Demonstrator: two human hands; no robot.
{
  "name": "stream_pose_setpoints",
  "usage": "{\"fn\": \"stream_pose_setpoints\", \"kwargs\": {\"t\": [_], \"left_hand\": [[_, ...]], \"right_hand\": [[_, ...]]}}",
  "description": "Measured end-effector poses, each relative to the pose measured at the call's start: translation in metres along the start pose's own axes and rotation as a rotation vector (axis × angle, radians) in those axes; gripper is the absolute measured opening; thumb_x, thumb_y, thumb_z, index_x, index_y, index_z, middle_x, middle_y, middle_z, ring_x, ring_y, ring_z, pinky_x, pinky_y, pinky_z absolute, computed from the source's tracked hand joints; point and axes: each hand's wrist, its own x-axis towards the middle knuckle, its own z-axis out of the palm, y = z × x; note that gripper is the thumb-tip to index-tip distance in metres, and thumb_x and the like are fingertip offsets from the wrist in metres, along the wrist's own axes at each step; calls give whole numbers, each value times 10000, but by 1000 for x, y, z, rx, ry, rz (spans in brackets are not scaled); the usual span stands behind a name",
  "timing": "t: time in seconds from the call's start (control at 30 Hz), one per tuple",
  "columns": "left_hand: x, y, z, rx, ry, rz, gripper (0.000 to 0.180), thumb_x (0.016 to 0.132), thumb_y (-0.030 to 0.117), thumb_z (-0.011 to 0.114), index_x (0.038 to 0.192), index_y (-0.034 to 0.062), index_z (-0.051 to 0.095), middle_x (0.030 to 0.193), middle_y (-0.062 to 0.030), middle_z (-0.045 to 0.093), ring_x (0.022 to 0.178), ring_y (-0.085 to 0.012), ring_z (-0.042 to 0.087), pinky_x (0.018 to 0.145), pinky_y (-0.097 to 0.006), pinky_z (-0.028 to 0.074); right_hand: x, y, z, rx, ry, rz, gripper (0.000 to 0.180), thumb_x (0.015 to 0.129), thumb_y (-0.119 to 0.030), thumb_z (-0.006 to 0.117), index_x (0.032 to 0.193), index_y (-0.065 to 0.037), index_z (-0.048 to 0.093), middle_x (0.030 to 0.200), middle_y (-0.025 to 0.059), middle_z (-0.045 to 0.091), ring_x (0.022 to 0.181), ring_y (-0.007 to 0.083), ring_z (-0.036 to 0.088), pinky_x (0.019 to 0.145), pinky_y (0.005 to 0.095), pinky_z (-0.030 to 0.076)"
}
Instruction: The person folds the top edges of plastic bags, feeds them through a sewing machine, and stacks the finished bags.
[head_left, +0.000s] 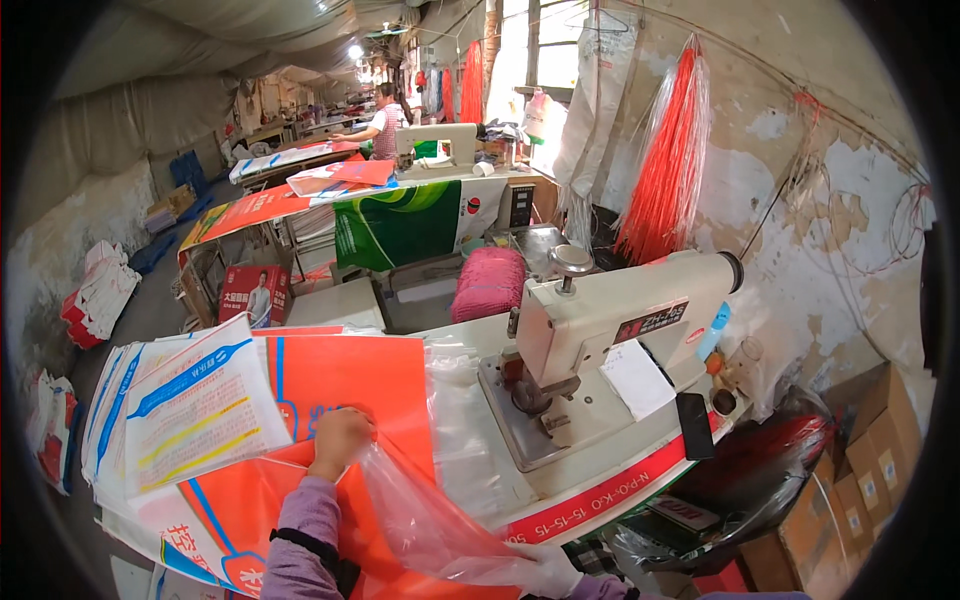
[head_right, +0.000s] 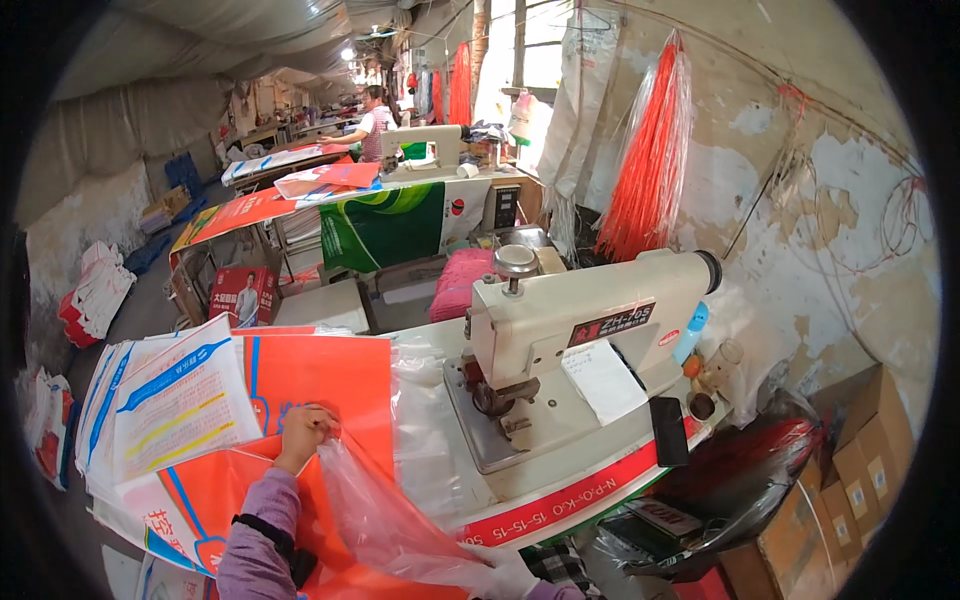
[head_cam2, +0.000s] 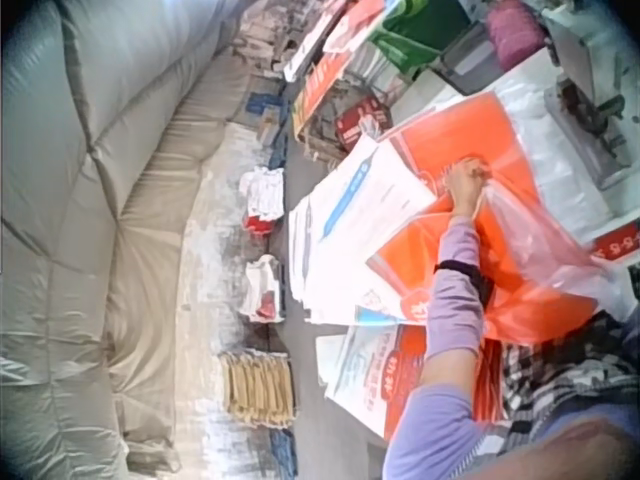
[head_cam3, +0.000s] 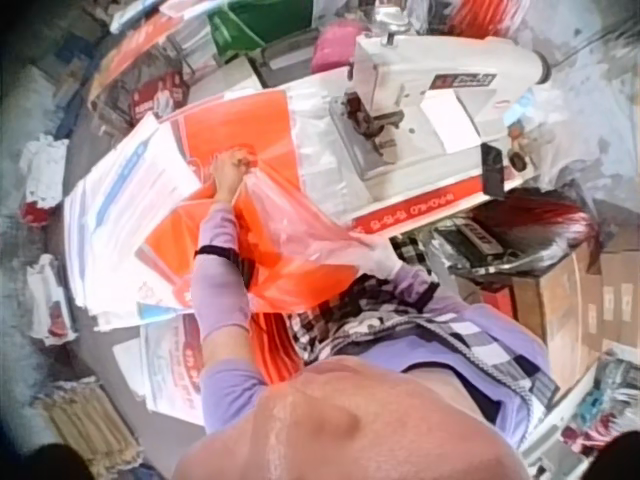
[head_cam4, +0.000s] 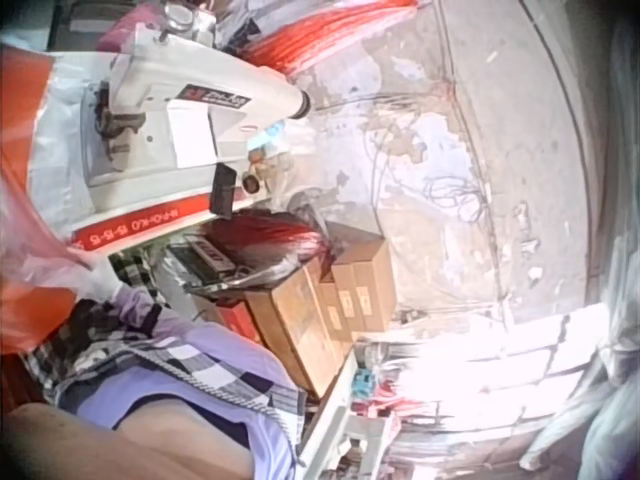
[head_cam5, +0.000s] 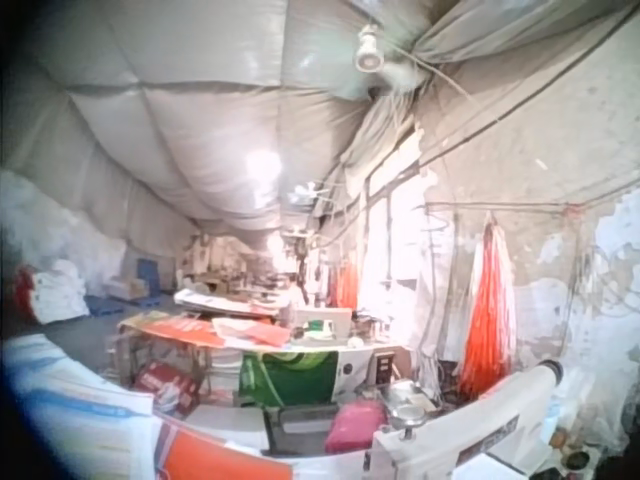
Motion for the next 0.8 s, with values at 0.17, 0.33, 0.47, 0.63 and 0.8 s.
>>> {"fn": "stream_pose_setpoints", "kwargs": {"t": [0.17, 0.33, 0.47, 0.63, 0.8], "left_hand": [[0, 6, -1, -57, -30, -83, 189, 674, -77, 611, 729, 52, 737, 793, -105, 708, 754, -280, 684, 662, -363, 539], [-1, -3, 0, -25, -1, -53, 178, 683, -66, 617, 724, 59, 736, 790, -101, 708, 748, -270, 686, 658, -360, 539], [1, 5, 0, -46, -26, -95, 159, 689, -53, 631, 721, 63, 734, 798, -99, 709, 761, -273, 686, 665, -362, 537], [-1, 4, -1, -15, 5, -38, 163, 690, -49, 635, 731, 68, 741, 800, -94, 712, 770, -274, 687, 673, -360, 539], [0, 1, 1, -2, 12, -1, 170, 691, -50, 635, 738, 70, 745, 801, -97, 713, 772, -277, 686, 672, -358, 538]], "right_hand": [[3, 1, -4, 188, 21, 146, 457, 1018, -173, 466, 1348, 143, 445, 1292, 236, 586, 1151, 284, 614, 1015, 363, 481], [7, -4, -3, 294, 24, 232, 481, 1037, -175, 420, 1365, 175, 389, 1349, 262, 528, 1215, 296, 567, 1064, 364, 438], [13, 34, -28, 395, -64, 275, 473, 1055, -154, 348, 1375, 194, 350, 1394, 274, 485, 1271, 308, 524, 1117, 375, 388], [10, 19, -19, 143, -71, 196, 436, 1055, -107, 331, 1366, 198, 356, 1383, 260, 502, 1267, 285, 526, 1121, 372, 384], [2, -1, -7, -49, -88, 81, 410, 1044, -68, 345, 1353, 201, 369, 1373, 251, 516, 1262, 259, 528, 1128, 361, 380]]}}
